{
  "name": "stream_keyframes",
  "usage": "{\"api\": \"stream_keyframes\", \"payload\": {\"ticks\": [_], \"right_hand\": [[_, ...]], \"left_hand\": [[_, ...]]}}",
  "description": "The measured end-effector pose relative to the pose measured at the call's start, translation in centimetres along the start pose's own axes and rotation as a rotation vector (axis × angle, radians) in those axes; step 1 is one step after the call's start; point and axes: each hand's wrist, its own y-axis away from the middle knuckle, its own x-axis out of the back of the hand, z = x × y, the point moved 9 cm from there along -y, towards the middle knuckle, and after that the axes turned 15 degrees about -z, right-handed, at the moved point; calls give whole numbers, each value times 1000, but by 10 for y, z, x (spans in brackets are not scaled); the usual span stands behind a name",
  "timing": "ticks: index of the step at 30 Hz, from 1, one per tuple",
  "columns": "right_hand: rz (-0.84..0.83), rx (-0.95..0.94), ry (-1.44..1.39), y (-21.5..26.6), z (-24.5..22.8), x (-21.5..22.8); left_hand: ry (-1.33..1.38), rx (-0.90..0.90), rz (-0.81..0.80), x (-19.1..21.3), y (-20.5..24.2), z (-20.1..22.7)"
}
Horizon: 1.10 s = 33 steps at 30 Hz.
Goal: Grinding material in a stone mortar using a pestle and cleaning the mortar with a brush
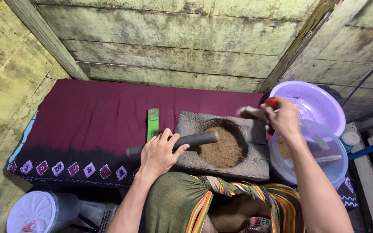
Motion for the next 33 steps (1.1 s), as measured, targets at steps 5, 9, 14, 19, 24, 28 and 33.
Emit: {"api": "stream_keyframes", "payload": {"ticks": [5,9,14,19,24,28,33], "right_hand": [[424,295,-29,103,-114,104],[392,292,-176,106,-130,72],[452,265,-274,136,-143,51],[320,232,-336,148,-181,15],[70,250,-418,125,-237,-51],[6,285,-483,105,-227,-66],[181,89,-384,107,-163,-21]], "left_hand": [[4,10,3,3,0,1],[1,7,25,8,1,2],[7,9,3,6,2,2],[28,10,-37,13,-2,6],[48,-7,-99,2,-1,3],[-13,10,-116,-15,-1,-6],[2,-16,-69,4,1,6]]}}
